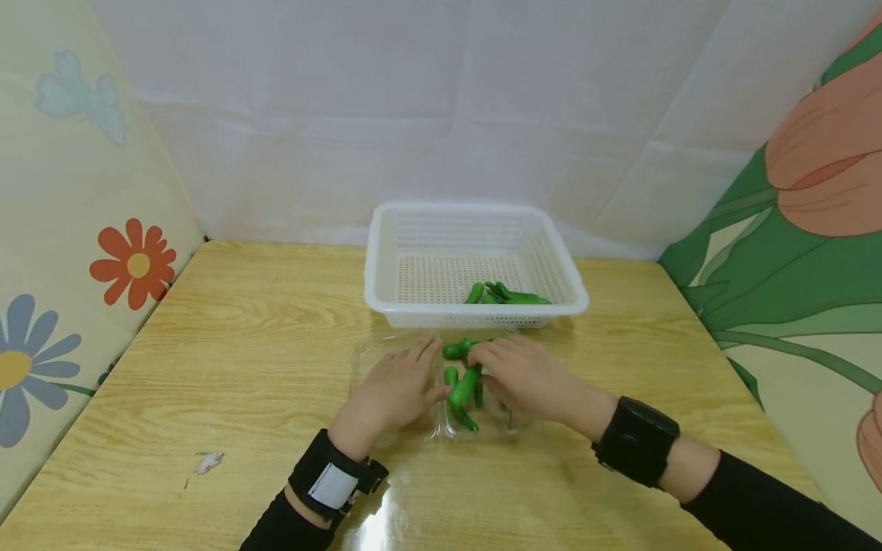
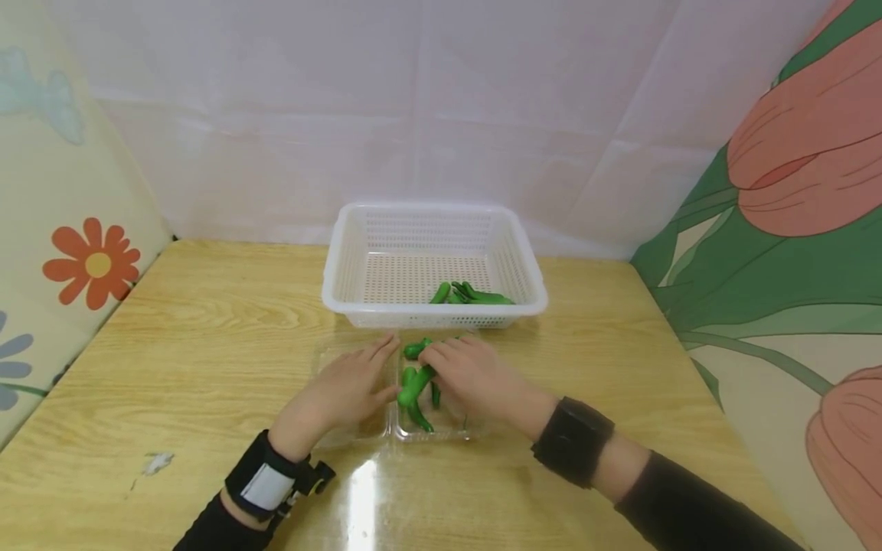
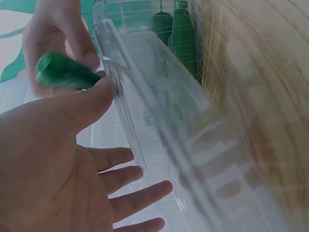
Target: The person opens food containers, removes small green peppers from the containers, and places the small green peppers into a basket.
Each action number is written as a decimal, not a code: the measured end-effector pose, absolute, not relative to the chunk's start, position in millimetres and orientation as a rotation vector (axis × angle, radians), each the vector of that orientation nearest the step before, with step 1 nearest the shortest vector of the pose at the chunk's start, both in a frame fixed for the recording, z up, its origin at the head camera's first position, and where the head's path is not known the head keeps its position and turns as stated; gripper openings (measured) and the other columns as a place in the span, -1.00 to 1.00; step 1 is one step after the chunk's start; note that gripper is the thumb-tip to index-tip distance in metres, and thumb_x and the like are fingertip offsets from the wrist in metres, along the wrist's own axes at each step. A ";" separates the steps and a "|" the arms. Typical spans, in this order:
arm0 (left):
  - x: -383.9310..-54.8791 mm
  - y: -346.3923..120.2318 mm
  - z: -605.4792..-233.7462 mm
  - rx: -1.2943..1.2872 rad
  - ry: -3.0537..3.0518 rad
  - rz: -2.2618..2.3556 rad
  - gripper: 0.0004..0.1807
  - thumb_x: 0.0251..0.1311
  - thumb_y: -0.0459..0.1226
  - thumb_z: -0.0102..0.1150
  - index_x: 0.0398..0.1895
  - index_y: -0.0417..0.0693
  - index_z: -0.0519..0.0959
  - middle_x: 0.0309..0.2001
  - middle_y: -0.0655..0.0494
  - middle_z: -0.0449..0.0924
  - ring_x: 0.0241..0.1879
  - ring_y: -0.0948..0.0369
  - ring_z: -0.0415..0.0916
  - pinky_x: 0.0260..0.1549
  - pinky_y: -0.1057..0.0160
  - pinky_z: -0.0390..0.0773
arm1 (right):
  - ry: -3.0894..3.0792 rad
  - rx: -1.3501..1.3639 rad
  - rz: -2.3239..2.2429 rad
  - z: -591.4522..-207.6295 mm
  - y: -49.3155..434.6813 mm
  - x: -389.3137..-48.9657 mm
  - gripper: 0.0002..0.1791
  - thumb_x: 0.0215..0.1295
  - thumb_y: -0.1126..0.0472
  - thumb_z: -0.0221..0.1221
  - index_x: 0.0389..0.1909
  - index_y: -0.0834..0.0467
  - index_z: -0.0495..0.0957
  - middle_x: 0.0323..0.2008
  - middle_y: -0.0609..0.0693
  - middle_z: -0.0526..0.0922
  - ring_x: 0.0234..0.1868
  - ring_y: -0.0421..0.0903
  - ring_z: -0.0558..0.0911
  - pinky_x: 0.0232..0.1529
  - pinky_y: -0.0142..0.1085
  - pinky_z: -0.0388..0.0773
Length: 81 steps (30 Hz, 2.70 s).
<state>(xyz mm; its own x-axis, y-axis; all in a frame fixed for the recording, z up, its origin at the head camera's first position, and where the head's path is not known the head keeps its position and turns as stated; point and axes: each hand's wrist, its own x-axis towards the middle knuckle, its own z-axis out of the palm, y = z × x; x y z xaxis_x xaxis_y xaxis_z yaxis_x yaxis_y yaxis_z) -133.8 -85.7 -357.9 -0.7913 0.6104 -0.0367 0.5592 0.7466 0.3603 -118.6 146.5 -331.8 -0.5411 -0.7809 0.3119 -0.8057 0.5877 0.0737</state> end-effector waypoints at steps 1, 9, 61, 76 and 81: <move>-133.8 -85.7 -358.2 0.940 2.792 0.502 -0.15 0.38 0.11 0.07 0.54 -0.17 0.09 0.54 -0.11 0.02 0.43 -0.05 0.17 0.37 -0.12 0.22 | -2.495 1.285 0.118 -331.0 147.5 -118.5 -0.58 0.06 0.32 0.47 -0.07 0.19 0.52 -0.16 0.01 0.67 -0.20 -0.06 0.67 -0.18 -0.18 0.65; -132.3 -86.0 -357.7 0.942 2.788 0.522 -0.13 0.37 0.16 0.03 0.54 -0.17 0.09 0.55 -0.10 -0.01 0.41 -0.09 0.20 0.37 -0.14 0.20 | -2.407 1.225 0.192 -327.9 157.3 -121.1 -0.68 0.24 0.25 0.33 -0.04 0.24 0.51 -0.17 0.06 0.67 -0.16 0.00 0.68 -0.11 -0.12 0.66; -132.9 -85.8 -355.7 0.916 2.760 0.552 -0.14 0.38 0.15 0.02 0.55 -0.16 0.06 0.56 -0.09 -0.05 0.39 -0.15 0.21 0.38 -0.17 0.17 | -2.450 0.648 0.124 -322.6 218.7 -165.2 -0.67 0.17 0.39 0.32 -0.06 0.34 0.51 -0.26 0.23 0.66 -0.29 0.18 0.63 -0.35 0.02 0.59; -134.8 -85.4 -357.9 0.919 2.769 0.558 -0.14 0.38 0.14 0.03 0.55 -0.16 0.06 0.55 -0.10 -0.04 0.38 -0.18 0.21 0.38 -0.17 0.18 | -2.421 0.634 0.137 -327.5 227.9 -172.3 -0.66 0.17 0.42 0.32 -0.02 0.34 0.54 -0.24 0.22 0.68 -0.33 0.15 0.64 -0.44 -0.03 0.58; -134.0 -85.5 -356.8 0.911 2.762 0.557 -0.13 0.38 0.14 0.02 0.56 -0.16 0.05 0.56 -0.10 -0.06 0.39 -0.18 0.20 0.38 -0.16 0.17 | -2.443 0.620 0.144 -328.3 228.2 -172.1 -0.63 0.13 0.44 0.34 -0.02 0.32 0.54 -0.24 0.22 0.68 -0.34 0.14 0.64 -0.43 -0.04 0.59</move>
